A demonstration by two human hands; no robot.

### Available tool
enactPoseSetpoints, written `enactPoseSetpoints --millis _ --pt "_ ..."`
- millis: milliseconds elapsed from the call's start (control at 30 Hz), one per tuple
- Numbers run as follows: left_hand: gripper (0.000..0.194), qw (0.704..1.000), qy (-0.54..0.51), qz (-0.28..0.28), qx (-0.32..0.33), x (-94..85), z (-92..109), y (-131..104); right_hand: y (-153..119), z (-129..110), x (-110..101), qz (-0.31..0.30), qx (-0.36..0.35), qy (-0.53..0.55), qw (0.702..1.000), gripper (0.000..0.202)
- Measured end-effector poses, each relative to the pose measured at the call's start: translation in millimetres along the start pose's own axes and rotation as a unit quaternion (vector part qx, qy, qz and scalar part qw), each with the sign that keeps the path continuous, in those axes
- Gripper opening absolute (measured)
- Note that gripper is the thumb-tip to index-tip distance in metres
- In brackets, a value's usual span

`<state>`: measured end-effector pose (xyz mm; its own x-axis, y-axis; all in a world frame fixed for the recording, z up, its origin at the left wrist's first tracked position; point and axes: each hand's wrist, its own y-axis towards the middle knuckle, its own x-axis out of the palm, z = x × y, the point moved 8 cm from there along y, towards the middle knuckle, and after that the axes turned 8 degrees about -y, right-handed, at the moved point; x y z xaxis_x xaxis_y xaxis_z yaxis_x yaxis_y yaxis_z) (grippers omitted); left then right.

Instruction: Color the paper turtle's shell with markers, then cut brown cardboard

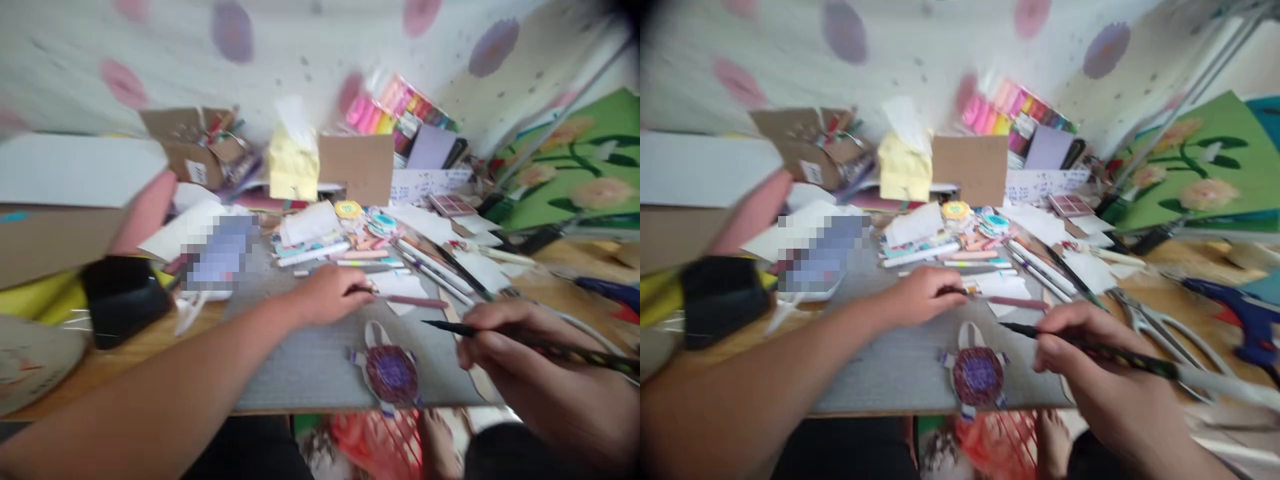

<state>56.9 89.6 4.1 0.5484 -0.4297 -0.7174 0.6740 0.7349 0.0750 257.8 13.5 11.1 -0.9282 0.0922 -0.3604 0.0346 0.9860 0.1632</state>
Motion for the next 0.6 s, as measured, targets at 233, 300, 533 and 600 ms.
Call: enactPoseSetpoints --millis 233,300,533,600 --pt "0.014 0.996 -0.016 -0.077 0.051 12.0 10.3 -2.1 -0.8 12.8 53.3 -0.117 0.082 0.126 0.982 0.017" --pt "0.015 0.992 -0.004 -0.107 0.060 16.8 15.6 -5.1 -2.7 11.4 59.7 -0.139 0.084 0.124 0.979 0.017" --pt "0.019 0.984 0.007 -0.177 0.031 24.4 18.2 -8.3 -2.1 2.3 62.8 -0.131 0.087 0.091 0.983 0.018" --pt "0.018 0.981 0.010 -0.192 0.027 26.2 18.8 -9.2 -1.2 0.6 63.5 -0.129 0.086 0.080 0.985 0.019"
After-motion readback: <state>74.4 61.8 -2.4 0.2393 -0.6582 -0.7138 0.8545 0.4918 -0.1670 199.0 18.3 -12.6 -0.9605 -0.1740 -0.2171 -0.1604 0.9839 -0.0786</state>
